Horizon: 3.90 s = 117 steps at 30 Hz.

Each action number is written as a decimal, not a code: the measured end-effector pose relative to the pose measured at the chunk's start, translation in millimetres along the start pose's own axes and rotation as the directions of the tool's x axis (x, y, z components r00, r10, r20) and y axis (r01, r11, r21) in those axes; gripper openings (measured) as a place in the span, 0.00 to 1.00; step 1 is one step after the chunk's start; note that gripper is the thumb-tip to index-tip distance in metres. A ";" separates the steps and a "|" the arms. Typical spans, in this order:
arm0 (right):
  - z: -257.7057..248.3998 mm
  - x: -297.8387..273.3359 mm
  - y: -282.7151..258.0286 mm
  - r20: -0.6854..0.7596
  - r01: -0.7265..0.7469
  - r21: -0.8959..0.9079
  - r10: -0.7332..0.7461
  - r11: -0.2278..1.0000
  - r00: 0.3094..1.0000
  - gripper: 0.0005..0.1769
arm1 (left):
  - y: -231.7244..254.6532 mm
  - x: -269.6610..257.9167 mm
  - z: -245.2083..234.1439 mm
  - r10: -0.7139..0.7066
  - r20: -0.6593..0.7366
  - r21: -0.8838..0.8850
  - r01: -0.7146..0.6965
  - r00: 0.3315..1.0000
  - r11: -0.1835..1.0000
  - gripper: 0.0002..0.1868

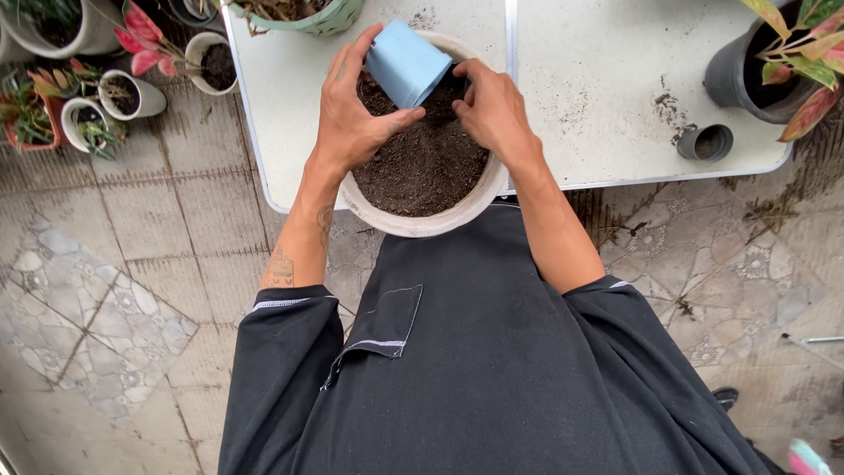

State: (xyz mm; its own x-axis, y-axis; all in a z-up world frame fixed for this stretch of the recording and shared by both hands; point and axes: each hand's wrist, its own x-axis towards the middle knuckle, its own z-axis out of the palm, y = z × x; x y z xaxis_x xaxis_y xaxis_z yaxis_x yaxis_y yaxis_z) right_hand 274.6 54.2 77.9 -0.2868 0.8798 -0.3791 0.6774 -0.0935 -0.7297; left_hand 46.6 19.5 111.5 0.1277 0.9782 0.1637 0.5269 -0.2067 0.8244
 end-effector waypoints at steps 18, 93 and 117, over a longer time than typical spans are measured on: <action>-3.1 -4.0 -1.9 -0.041 0.094 0.019 -0.093 0.995 0.995 0.24 | 12.9 4.0 4.0 0.188 0.161 0.539 -0.246 0.969 0.806 0.49; 7.4 10.7 19.5 -0.093 0.498 -0.142 -0.513 0.855 0.854 0.28 | -11.5 -12.3 -10.5 0.102 -0.220 0.351 -0.019 0.970 0.936 0.49; 3.2 10.1 8.2 -0.080 0.384 -0.090 -0.391 0.919 0.917 0.31 | -21.8 -4.2 14.9 0.260 -0.062 0.492 -0.197 0.964 0.848 0.55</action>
State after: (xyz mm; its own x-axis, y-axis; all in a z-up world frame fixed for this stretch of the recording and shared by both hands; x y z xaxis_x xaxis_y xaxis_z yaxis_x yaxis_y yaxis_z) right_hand 275.1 60.8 66.3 -0.4737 0.8805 -0.0174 0.5738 0.2936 -0.7645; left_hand 47.1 19.7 84.8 0.2082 0.8902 0.4052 0.8353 -0.3773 0.3999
